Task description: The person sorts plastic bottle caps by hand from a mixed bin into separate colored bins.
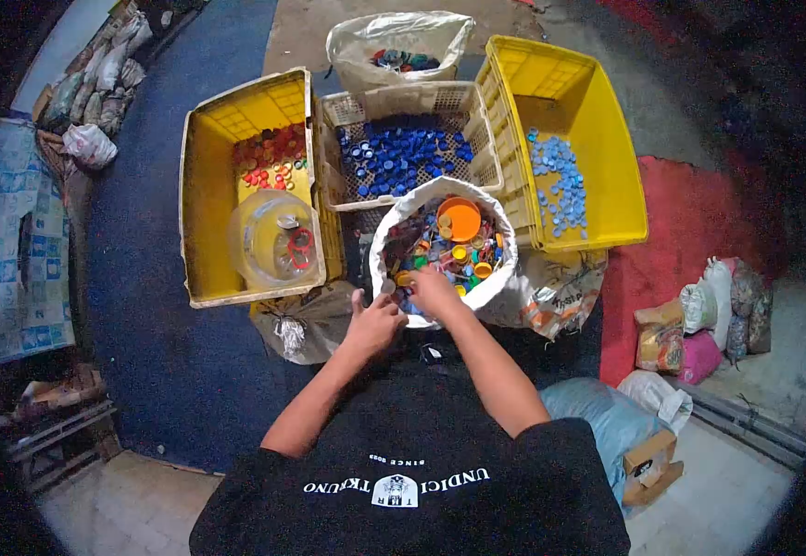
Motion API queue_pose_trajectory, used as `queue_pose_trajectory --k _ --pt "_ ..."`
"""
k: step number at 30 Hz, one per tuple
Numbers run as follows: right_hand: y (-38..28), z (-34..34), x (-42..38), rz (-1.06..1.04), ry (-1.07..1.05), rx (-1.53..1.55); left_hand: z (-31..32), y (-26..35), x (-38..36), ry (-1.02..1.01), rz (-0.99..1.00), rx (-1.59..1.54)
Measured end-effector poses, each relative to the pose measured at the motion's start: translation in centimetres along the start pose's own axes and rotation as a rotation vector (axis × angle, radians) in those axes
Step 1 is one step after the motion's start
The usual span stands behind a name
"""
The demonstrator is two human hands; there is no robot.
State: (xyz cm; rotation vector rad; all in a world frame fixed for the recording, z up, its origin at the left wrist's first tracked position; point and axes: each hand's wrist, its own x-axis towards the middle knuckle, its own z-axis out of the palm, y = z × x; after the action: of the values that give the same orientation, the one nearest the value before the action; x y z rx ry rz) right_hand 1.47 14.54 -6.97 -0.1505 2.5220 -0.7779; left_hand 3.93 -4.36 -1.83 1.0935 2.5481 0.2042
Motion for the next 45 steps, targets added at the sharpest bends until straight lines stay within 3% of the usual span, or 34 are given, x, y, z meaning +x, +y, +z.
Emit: queue_pose_trajectory --k 1,2,8,15,17,19,20,22,23,26,27,28,29,31,34,42,45 --pt "-1.1 0.5 -0.1 -0.070 0.033 0.147 -0.2 -0.2 -0.4 -0.039 -0.021 -0.040" --pt "-1.8 1.6 0.1 -0.069 0.041 0.058 0.5 -0.7 -0.8 0.078 0.013 -0.021" --pt "-2.0 2.8 0.6 -0.024 -0.016 -0.404 1.1 0.1 -1.2 0.082 0.025 0.024" --pt "-0.2 -0.8 0.0 0.005 0.037 -0.338 0.1 0.4 -1.6 0.087 -0.023 -0.101" --pt "-0.5 -3.7 -1.3 0.149 0.128 -0.015 0.5 0.2 -1.7 0.100 -0.020 -0.099" --pt "0.3 -5.3 -2.3 0.141 0.338 0.030 0.4 0.2 -1.7 0.114 -0.020 -0.097" --pt "0.6 -5.7 -2.7 0.139 0.336 0.029 0.2 0.3 -1.7 0.097 -0.024 -0.105" --pt "0.8 -6.2 -3.1 0.136 0.606 -0.159 0.1 0.3 -1.6 0.081 -0.025 -0.111" --pt "0.6 -6.0 -3.0 0.138 0.608 -0.158 0.1 0.2 -1.5 0.066 -0.021 -0.094" --pt "1.0 -2.0 -1.1 -0.129 0.381 0.008 0.3 0.3 -1.5 0.047 -0.010 -0.072" --pt "-0.7 -1.7 -1.0 -0.025 0.103 0.033 0.3 0.3 -1.6 0.047 -0.006 -0.065" --pt "-1.3 -0.1 0.1 0.036 -0.034 0.063 0.2 0.2 -1.6 0.047 -0.004 -0.060" --pt "-0.9 2.3 0.9 0.004 -0.052 0.019 0.1 0.2 -1.6 0.040 -0.002 -0.080" --pt "-2.3 4.3 0.0 0.024 0.141 -0.169 0.3 0.3 -1.7 0.031 -0.003 -0.095" --pt "-2.5 6.3 0.5 0.026 0.082 -0.319 0.9 0.6 -2.1 -0.078 -0.032 -0.027" --pt "-1.1 9.4 3.2 0.005 0.010 -0.591 0.9 0.1 -2.5 -0.087 -0.075 -0.057" --pt "-0.8 10.3 3.3 0.126 0.089 -0.462 0.6 0.2 -2.4 -0.073 -0.066 -0.078"
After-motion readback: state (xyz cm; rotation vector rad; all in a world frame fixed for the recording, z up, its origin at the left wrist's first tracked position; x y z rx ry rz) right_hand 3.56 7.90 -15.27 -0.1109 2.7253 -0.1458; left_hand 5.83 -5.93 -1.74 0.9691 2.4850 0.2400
